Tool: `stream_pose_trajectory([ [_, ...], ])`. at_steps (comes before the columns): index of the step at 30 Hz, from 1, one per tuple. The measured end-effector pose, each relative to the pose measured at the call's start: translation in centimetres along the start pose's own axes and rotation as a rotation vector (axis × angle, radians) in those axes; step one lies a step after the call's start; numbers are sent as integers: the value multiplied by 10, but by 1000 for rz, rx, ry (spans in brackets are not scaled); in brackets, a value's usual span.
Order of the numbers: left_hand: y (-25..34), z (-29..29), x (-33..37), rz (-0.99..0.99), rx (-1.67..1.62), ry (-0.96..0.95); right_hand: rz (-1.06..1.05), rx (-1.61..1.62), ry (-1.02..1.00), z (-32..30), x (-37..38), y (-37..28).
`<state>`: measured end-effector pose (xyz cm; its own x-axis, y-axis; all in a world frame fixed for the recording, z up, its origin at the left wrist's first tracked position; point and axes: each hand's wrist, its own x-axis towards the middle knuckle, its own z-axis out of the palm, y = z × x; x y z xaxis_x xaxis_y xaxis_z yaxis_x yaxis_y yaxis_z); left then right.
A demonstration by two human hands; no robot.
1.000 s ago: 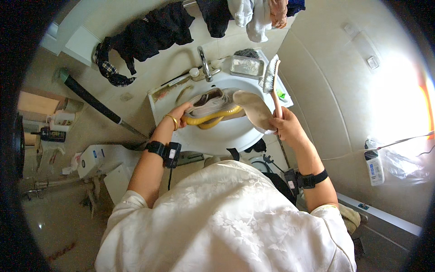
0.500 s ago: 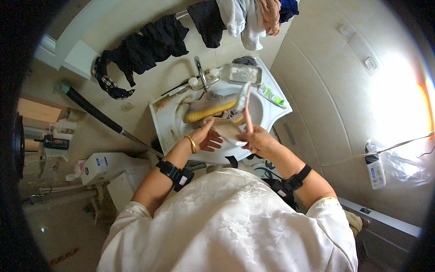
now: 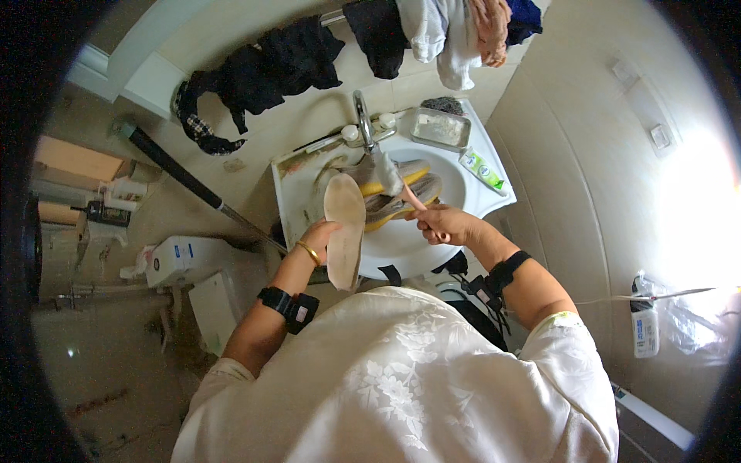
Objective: The person cleans a pair of sneakers by hand using a brush and a cloth at a sink. The person brushes the soles and sides of the shoes and wipes the insoles.
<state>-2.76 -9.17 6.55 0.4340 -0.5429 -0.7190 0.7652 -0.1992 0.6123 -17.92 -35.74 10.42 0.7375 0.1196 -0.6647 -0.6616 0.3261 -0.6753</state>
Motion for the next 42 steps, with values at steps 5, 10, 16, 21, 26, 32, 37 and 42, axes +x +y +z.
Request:
stream_pose_trajectory([
  [5, -3, -4, 5, -48, -96, 102, 126, 213, -362, -13, 49, 7],
  [10, -19, -24, 13, -9, -166, 128, 282, -469, -268, -30, 81, 23],
  [16, -28, -29, -12, 41, -274, 240, 439, -1209, -282, -27, 69, -44],
  [21, -28, -22, -44, -19, -241, 393, 42, -1365, 79, -83, 123, -121],
  [26, -57, -44, -47, -27, -384, 432, -631, -1514, 399, -91, 209, -159],
  [32, -55, -57, -55, 68, -414, 245, -549, -1593, 374, -100, 272, -164],
  [37, -54, -49, -72, 133, -418, 234, -444, -1747, 299, -60, 239, -180],
  [42, -42, -37, -69, 89, -386, 333, -655, -1470, 586, -67, 222, -155],
])
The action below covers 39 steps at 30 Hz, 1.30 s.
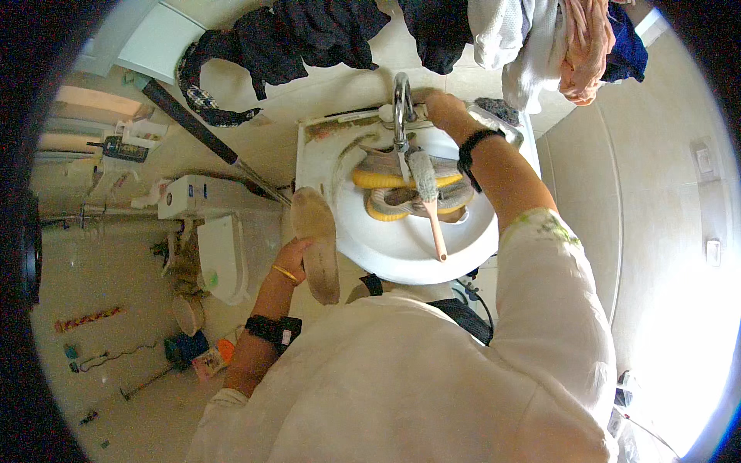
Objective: The person cleans a pair of sneakers by hand using a brush and a cloth at a sink. The person brushes the soles and sides of the shoes and wipes the insoles.
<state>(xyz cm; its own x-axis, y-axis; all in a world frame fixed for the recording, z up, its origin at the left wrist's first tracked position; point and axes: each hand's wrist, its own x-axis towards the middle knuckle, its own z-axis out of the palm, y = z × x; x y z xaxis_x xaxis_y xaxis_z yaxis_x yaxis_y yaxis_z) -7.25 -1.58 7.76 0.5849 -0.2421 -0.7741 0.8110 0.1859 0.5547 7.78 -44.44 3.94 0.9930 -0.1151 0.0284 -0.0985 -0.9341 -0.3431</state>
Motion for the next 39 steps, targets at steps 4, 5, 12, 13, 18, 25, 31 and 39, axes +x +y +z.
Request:
stream_pose_trajectory([
  [4, -25, -74, 43, 695, 1076, -222, 80, 96, -252, -17, -74, -8],
  [5, -14, -51, 33, 341, 482, -141, 117, 138, -465, -19, -104, -3],
  [12, -8, -39, 36, -32, -94, -60, 325, 1049, -688, 8, -242, -53],
  [13, -8, -40, 37, -62, -98, -100, 329, 1051, -683, -1, -248, -60],
  [18, -2, -37, 42, -40, -80, -147, 418, 1179, -721, -50, -254, -84],
  [25, 3, -22, 38, 9, 37, -137, 439, 1074, -609, -52, -248, -84],
  [31, 5, -30, 42, -6, 56, -94, 201, 139, 100, 11, -228, -47],
  [39, -4, -54, 45, -34, -40, -68, 342, 254, -237, -5, -199, -19],
])
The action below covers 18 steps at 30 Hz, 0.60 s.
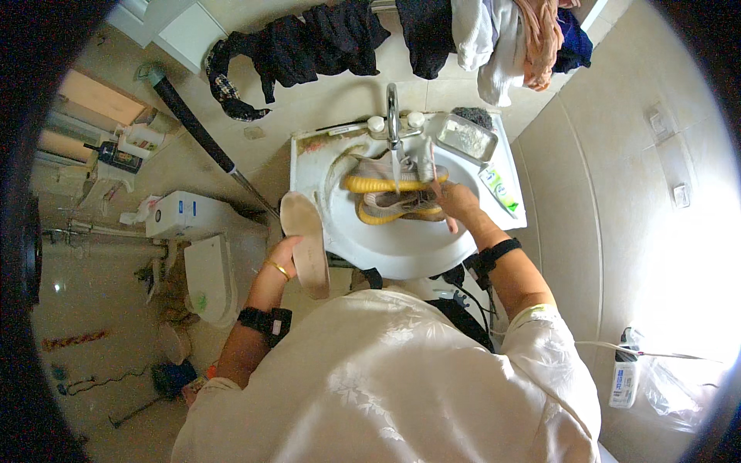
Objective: The person cleans a pair of sneakers by hand using a brush and a cloth at a sink. The person brushes the soles and sides of the shoes and wipes the insoles.
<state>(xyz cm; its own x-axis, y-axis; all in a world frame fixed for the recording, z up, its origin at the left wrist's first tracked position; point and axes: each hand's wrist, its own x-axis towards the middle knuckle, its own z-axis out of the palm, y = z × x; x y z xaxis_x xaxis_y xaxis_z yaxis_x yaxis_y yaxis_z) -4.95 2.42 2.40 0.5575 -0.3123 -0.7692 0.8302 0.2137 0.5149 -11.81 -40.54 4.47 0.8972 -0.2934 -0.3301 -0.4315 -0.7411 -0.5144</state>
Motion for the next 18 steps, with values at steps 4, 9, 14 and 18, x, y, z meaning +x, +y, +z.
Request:
stream_pose_trajectory([
  [4, -7, -18, -8, 16, 4, 32, -117, -85, 54, -23, 46, -1],
  [9, 0, -11, -38, 10, -9, 115, -287, -154, 213, -48, 127, -27],
  [14, -2, -16, -61, 105, -91, 143, -563, -321, 121, -43, 189, -49],
  [18, -5, -30, -70, 107, -160, 128, -378, -388, -6, -27, 214, -55],
])
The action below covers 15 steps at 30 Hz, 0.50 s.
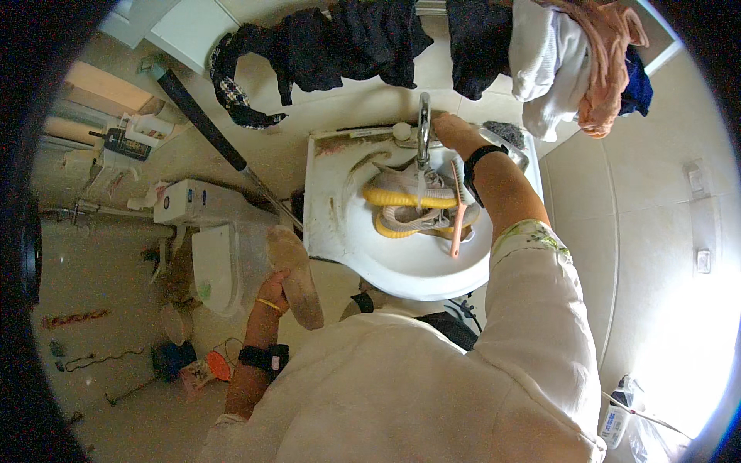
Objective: The person cleans a pair of sneakers by hand using a brush and a cloth at a sink. The person brushes the soles and sides of the shoes and wipes the insoles.
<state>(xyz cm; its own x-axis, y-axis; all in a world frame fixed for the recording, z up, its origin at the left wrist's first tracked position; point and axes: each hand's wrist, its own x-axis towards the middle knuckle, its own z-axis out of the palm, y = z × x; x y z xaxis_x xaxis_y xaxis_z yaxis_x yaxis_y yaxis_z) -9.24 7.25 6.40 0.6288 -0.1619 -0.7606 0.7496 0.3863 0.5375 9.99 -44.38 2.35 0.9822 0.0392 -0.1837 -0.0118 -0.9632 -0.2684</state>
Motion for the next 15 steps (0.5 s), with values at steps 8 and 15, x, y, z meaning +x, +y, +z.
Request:
stream_pose_trajectory([
  [8, -6, -18, 34, 160, 226, -99, 318, 48, -84, -41, -27, -60],
  [15, 4, 37, 56, 97, 169, -89, 344, 268, 350, 15, -141, -20],
])
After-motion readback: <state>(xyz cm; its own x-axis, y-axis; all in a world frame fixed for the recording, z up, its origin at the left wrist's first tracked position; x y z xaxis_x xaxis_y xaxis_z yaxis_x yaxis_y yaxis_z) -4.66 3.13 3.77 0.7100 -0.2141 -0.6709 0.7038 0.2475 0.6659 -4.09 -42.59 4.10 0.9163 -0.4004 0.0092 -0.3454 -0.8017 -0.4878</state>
